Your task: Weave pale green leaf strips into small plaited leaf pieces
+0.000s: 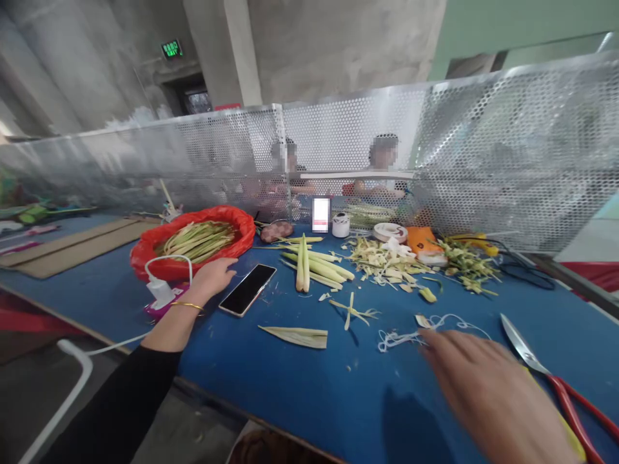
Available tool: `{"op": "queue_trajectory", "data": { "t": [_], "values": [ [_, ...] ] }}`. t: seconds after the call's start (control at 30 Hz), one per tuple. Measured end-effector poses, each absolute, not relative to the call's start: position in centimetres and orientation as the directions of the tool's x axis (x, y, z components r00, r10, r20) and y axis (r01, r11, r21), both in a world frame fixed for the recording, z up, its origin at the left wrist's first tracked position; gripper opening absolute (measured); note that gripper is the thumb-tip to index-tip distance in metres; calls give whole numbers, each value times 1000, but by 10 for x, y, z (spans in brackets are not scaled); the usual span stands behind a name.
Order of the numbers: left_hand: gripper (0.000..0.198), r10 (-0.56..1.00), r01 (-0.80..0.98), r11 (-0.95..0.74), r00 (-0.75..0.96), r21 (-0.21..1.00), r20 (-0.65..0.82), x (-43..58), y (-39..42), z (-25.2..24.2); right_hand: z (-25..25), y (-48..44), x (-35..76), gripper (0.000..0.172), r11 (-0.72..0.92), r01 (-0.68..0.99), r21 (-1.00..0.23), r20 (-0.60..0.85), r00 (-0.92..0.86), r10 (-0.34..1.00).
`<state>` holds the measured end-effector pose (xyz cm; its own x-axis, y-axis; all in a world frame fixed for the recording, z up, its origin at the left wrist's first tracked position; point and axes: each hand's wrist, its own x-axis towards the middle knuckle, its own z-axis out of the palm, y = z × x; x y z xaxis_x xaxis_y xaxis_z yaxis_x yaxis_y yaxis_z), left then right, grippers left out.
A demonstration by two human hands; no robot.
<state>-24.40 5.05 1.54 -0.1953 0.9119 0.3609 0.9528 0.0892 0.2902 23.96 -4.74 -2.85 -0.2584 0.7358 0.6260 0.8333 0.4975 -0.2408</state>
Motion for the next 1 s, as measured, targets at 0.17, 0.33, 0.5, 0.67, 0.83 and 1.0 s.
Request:
{"op": "queue_trajectory", "data": {
  "t": [0.17,0.33,0.5,0.67,0.83,1.0],
  "values": [
    [48,909,960,-5,-113,281,402,-220,29,14,-10,-42,128,24,612,758,-226,325,-533,781],
    [32,916,913,-217,69,346,395,-162,8,18,-26,-12,74,15,580,755,-307,202,-544,814],
    [20,878,472,-449,76,759,472,-85,11,33,-27,0,84,15,526,765,-371,293,-441,848],
    [24,736,204,-482,-433,852,520,-23,29,47,-2,14,136,20,367,579,-728,487,59,872],
    [29,941,-85,-315,-153,945,300,1,33,22,-4,16,151,25,340,446,-828,463,201,863],
    [26,995,-71,-90,27,993,92,9,27,-4,-22,8,133,32,341,442,-829,421,94,902]
  ]
}}
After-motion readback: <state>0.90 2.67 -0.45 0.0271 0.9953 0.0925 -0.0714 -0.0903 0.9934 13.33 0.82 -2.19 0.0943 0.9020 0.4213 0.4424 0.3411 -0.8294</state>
